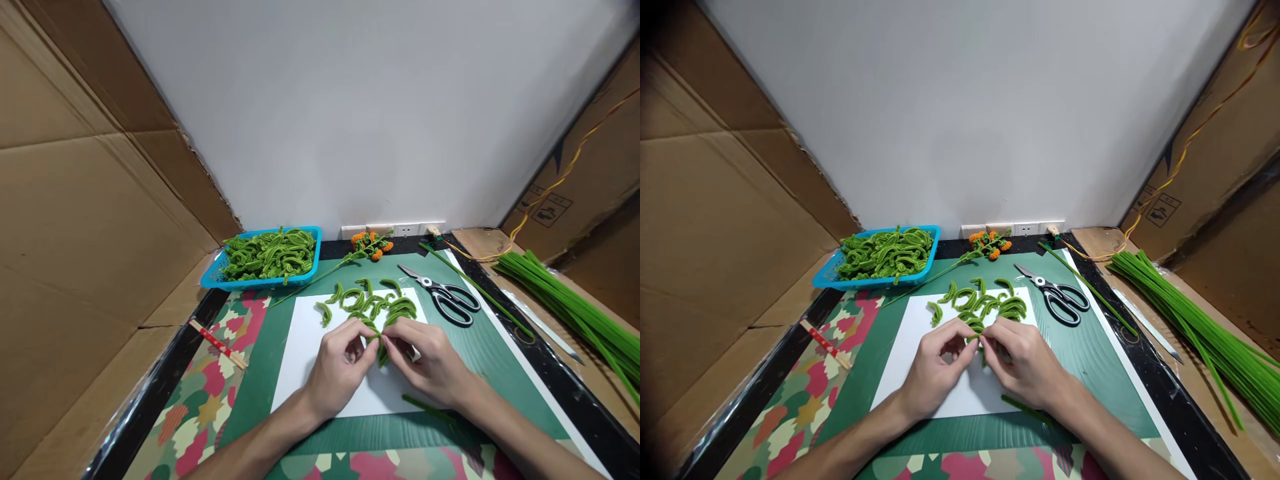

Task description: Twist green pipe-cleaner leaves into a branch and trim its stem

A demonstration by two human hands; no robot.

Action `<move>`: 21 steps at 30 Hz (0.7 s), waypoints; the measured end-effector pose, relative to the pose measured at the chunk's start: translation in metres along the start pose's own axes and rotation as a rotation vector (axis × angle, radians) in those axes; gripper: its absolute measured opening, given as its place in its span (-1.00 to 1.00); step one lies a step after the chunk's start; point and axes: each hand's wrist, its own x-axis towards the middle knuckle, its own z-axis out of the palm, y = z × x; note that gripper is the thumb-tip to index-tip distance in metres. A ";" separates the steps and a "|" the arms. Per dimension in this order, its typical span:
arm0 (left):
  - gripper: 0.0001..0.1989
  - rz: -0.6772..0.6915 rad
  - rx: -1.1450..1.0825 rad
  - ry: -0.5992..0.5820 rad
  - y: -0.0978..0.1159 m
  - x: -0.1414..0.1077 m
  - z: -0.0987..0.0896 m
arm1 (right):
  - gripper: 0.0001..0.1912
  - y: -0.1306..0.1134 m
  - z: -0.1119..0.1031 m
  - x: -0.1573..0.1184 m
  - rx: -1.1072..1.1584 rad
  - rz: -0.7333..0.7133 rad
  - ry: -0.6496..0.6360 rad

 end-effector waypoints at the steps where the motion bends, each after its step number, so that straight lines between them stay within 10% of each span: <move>1: -0.81 0.055 0.030 0.009 0.000 -0.001 0.000 | -0.85 -0.001 0.001 -0.001 -0.011 -0.020 0.017; 21: -0.82 0.152 0.000 0.035 -0.006 0.001 0.007 | -0.83 0.006 -0.002 -0.002 -0.161 -0.117 -0.010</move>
